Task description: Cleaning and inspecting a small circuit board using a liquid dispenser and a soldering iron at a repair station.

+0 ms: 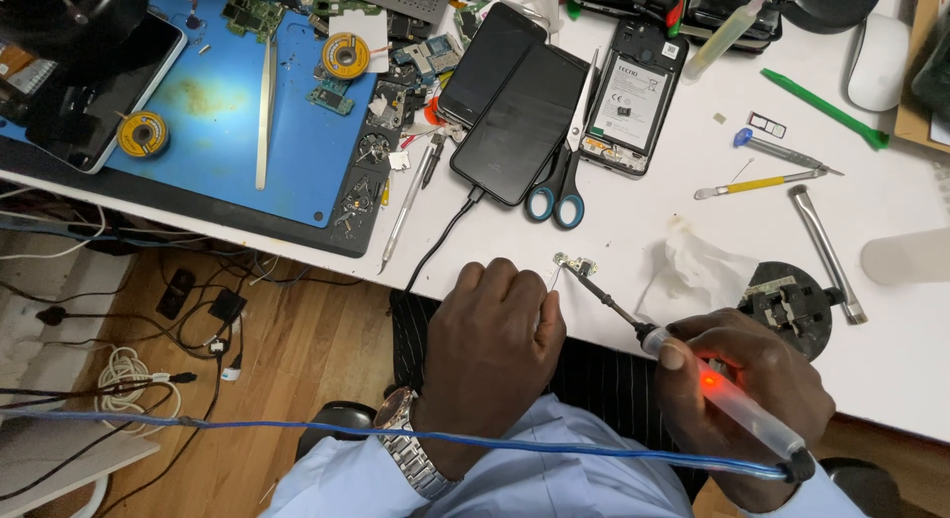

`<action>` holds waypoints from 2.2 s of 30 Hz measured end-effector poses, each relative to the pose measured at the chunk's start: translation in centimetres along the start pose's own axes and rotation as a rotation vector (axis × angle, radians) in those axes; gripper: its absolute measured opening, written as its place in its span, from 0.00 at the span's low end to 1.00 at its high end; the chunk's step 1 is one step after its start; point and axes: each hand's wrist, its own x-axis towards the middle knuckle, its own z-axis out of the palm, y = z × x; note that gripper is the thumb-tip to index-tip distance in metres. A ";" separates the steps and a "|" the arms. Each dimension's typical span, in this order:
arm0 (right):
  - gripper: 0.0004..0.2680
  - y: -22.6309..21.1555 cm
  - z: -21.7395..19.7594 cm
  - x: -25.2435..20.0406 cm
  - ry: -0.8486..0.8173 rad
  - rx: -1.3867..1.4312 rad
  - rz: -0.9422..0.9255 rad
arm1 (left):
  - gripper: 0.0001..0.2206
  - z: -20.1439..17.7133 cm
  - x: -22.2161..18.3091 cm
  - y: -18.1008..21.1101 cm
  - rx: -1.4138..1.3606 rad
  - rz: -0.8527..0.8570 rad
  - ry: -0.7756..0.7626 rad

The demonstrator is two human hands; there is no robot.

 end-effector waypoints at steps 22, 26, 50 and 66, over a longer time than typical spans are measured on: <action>0.07 -0.4 0.0 0.7 -0.003 0.009 -0.093 | 0.09 0.0 -0.1 -0.1 -0.017 0.003 0.014; 0.08 -0.3 0.0 0.7 0.024 0.064 -0.145 | 0.10 -0.1 0.0 -0.1 -0.022 0.011 0.019; 0.07 0.0 0.1 0.3 0.016 0.060 -0.082 | 0.09 0.1 -0.1 0.0 -0.005 -0.002 0.004; 0.08 0.4 0.0 -0.2 -0.014 -0.037 -0.040 | 0.09 -0.3 0.1 -0.1 -0.030 0.005 0.028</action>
